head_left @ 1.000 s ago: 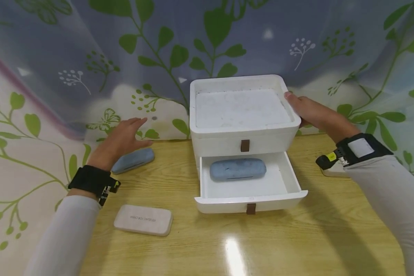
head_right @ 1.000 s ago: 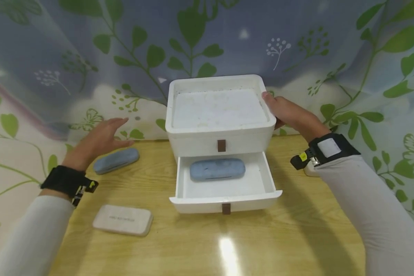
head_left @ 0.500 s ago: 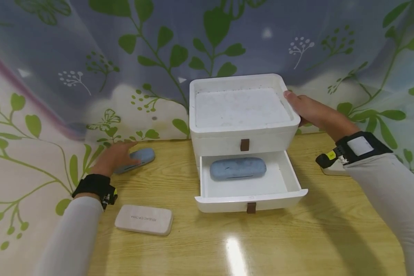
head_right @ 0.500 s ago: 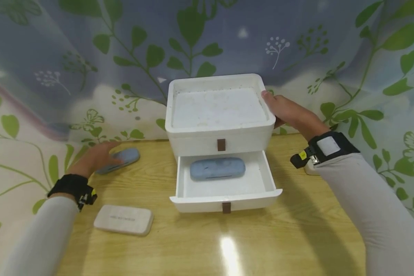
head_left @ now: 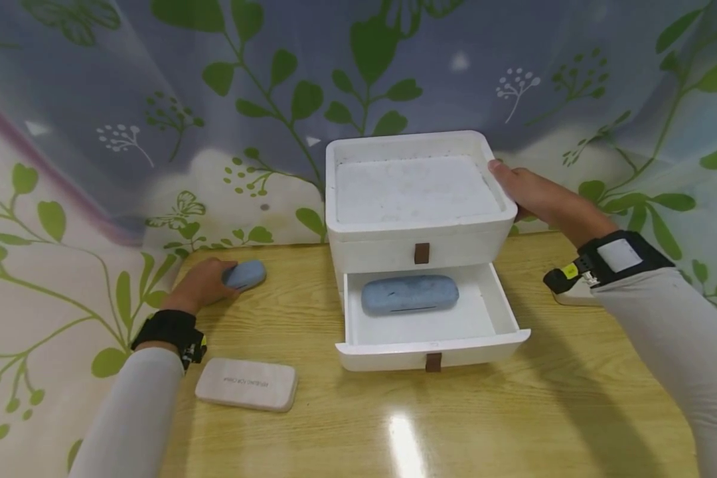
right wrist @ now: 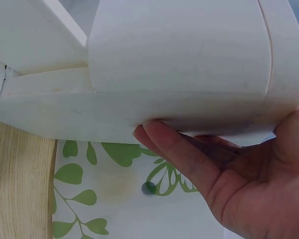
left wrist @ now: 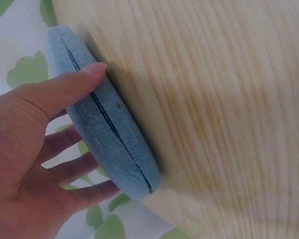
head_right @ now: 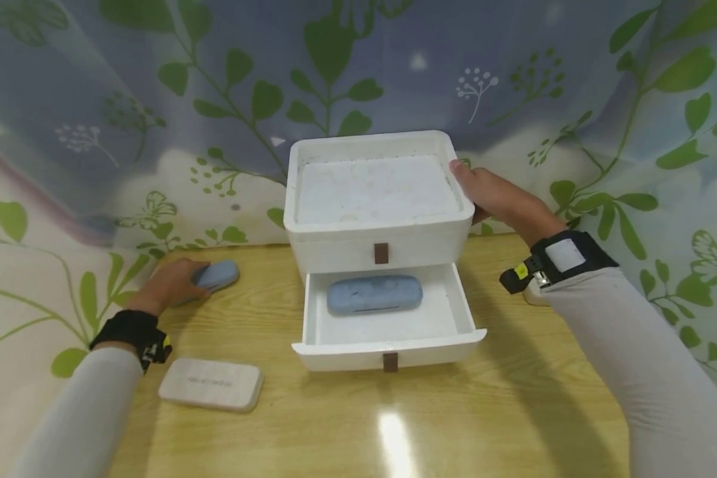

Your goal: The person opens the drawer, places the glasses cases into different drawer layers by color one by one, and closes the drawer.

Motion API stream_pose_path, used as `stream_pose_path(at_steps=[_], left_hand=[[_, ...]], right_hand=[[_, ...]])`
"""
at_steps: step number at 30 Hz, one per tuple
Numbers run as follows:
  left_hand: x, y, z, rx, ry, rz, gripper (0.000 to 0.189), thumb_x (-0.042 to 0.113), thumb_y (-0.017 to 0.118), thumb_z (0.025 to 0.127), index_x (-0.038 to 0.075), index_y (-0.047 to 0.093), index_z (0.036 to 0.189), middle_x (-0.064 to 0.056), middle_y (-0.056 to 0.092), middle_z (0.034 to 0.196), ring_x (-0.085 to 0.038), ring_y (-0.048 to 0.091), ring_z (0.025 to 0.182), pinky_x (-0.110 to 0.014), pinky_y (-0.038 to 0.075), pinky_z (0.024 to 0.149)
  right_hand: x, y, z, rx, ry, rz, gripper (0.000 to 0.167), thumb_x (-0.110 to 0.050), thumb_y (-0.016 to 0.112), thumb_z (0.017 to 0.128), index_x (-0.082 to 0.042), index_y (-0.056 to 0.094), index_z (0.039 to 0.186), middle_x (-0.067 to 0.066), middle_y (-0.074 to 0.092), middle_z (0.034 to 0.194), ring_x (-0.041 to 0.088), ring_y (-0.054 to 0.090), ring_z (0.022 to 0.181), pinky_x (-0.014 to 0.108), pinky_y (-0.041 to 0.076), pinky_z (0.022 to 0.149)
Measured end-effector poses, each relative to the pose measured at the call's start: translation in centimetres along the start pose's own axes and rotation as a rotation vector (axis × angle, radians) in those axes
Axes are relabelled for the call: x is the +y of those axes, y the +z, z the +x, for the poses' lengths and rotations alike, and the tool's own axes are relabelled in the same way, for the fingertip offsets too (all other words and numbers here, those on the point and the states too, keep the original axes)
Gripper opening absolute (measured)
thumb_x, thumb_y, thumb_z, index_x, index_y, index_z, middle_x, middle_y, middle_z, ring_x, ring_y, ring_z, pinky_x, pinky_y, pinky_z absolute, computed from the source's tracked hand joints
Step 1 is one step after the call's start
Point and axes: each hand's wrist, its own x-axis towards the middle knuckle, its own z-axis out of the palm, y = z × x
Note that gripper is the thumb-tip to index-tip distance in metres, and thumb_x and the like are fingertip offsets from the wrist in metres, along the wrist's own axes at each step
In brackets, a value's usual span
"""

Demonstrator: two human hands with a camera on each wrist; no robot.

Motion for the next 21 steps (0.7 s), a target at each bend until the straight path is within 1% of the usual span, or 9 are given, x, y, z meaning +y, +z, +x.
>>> stream_pose_path(at_steps=[3, 8, 11, 14, 17, 21], left_hand=[[0.2, -0.1, -0.2, -0.003, -0.007, 0.014, 0.076, 0.018, 0.08, 0.091, -0.01, 0.044, 0.151, -0.037, 0.051, 0.144, -0.053, 0.051, 0.129, -0.063, 0.044, 0.108], [0.5, -0.2, -0.3, -0.015, -0.004, 0.036, 0.074, 0.019, 0.079, 0.093, -0.012, 0.043, 0.151, -0.038, 0.05, 0.144, -0.054, 0.05, 0.13, -0.064, 0.044, 0.107], [0.7, -0.1, -0.4, -0.014, -0.009, 0.039, 0.075, 0.021, 0.078, 0.094, -0.012, 0.043, 0.151, -0.039, 0.049, 0.144, -0.054, 0.051, 0.129, -0.063, 0.045, 0.106], [1.0, 0.2, -0.5, 0.003, -0.006, 0.04, 0.075, 0.026, 0.076, 0.095, -0.012, 0.042, 0.151, -0.04, 0.048, 0.145, -0.055, 0.053, 0.127, -0.064, 0.047, 0.103], [1.2, 0.4, -0.2, 0.037, 0.024, 0.061, 0.076, 0.031, 0.074, 0.096, -0.012, 0.043, 0.151, -0.041, 0.048, 0.142, -0.055, 0.056, 0.121, -0.063, 0.049, 0.098], [2.4, -0.1, -0.1, 0.094, 0.091, 0.111, 0.075, 0.034, 0.073, 0.097, -0.012, 0.045, 0.15, -0.04, 0.051, 0.139, -0.053, 0.058, 0.118, -0.061, 0.05, 0.096]], right_hand=[[0.0, 0.0, 0.1, 0.003, 0.003, -0.006, 0.085, -0.066, 0.011, 0.106, 0.001, 0.048, 0.144, 0.01, 0.068, 0.111, 0.015, 0.069, 0.088, 0.037, 0.058, 0.073], [-0.1, 0.0, 0.0, 0.003, 0.001, -0.009, 0.084, -0.065, 0.011, 0.106, 0.0, 0.048, 0.144, 0.01, 0.068, 0.112, 0.015, 0.069, 0.089, 0.036, 0.058, 0.074], [-0.2, 0.0, -0.1, 0.003, -0.011, -0.005, 0.083, -0.064, 0.012, 0.107, 0.001, 0.049, 0.142, 0.007, 0.069, 0.107, 0.015, 0.069, 0.087, 0.036, 0.058, 0.073], [-0.2, 0.1, -0.2, 0.004, -0.024, -0.003, 0.082, -0.063, 0.012, 0.107, 0.001, 0.051, 0.14, 0.002, 0.069, 0.101, 0.014, 0.069, 0.085, 0.036, 0.058, 0.072], [-0.1, 0.1, -0.1, 0.0, -0.016, -0.006, 0.082, -0.063, 0.013, 0.107, 0.001, 0.05, 0.142, 0.004, 0.069, 0.105, 0.014, 0.069, 0.086, 0.036, 0.058, 0.073], [-0.1, 0.1, 0.1, -0.01, 0.012, 0.0, 0.086, -0.065, 0.01, 0.106, 0.002, 0.046, 0.145, 0.01, 0.067, 0.112, 0.014, 0.069, 0.088, 0.037, 0.058, 0.074]])
